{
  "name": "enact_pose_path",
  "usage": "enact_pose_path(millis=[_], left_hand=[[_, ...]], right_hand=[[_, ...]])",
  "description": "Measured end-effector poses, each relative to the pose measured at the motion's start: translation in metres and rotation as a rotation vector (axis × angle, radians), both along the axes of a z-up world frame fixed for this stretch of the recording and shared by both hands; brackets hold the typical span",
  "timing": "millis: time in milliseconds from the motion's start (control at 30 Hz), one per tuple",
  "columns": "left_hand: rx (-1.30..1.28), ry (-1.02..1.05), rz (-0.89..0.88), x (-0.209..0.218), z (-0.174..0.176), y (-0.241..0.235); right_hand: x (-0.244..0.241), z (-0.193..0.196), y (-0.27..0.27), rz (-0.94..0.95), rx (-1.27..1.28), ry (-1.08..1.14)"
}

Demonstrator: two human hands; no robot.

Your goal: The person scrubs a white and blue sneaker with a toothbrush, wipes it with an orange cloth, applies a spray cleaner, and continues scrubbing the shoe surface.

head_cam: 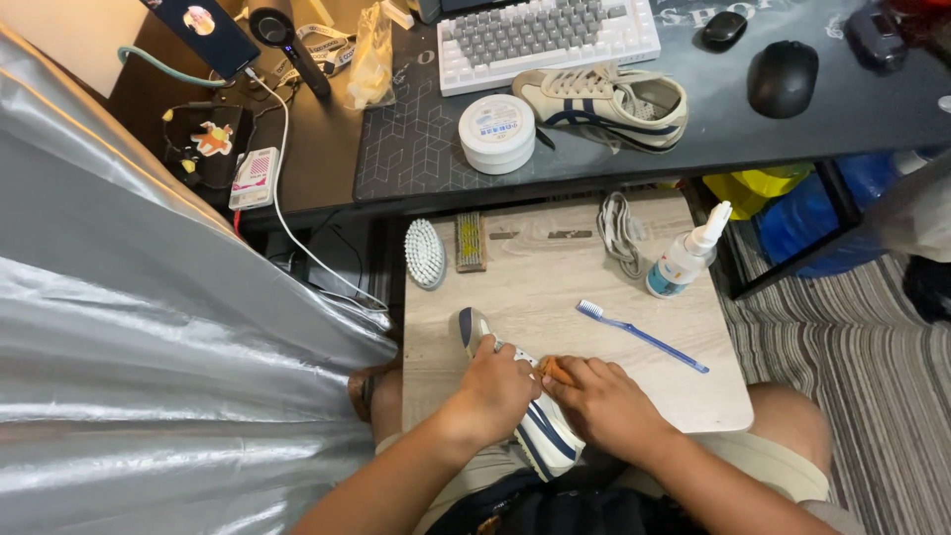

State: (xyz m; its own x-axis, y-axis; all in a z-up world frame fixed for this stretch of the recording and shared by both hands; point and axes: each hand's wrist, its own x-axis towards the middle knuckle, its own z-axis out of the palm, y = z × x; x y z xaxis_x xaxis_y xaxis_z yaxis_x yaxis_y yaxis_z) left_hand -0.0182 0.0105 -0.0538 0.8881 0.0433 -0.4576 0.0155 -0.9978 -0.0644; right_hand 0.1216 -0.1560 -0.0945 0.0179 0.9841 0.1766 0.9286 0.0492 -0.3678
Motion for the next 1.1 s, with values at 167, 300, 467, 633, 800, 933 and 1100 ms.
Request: enact_pose_path(millis=[167, 300, 467, 633, 800, 933, 1100], left_hand=[[0.007, 0.187, 0.028, 0.012, 0.040, -0.004], [0.031, 0.245, 0.021, 0.015, 0.046, -0.006], [-0.188, -0.165, 0.061, -0.003, 0.026, -0.004], [-0.191, -0.187, 0.039, -0.002, 0.030, -0.004], [-0.153, -0.288, -0.001, -0.007, 0.015, -0.002], [-0.173, -0.292, 0.034, -0.004, 0.027, -0.003], [-0.169, -0.238, 0.050, -0.003, 0.015, -0.003]], right_hand=[[0.004, -0.007, -0.014, -0.028, -0.124, -0.040], [0.003, -0.002, -0.016, -0.063, -0.131, 0.008], [0.016, -0.015, 0.006, -0.156, 0.024, 0.041], [0.001, -0.007, 0.019, -0.147, 0.125, 0.093], [0.002, -0.014, 0.015, -0.068, 0.112, -0.022], [0.002, -0.026, 0.012, -0.107, 0.117, -0.039], [0.013, -0.072, 0.000, -0.236, 0.162, -0.078]])
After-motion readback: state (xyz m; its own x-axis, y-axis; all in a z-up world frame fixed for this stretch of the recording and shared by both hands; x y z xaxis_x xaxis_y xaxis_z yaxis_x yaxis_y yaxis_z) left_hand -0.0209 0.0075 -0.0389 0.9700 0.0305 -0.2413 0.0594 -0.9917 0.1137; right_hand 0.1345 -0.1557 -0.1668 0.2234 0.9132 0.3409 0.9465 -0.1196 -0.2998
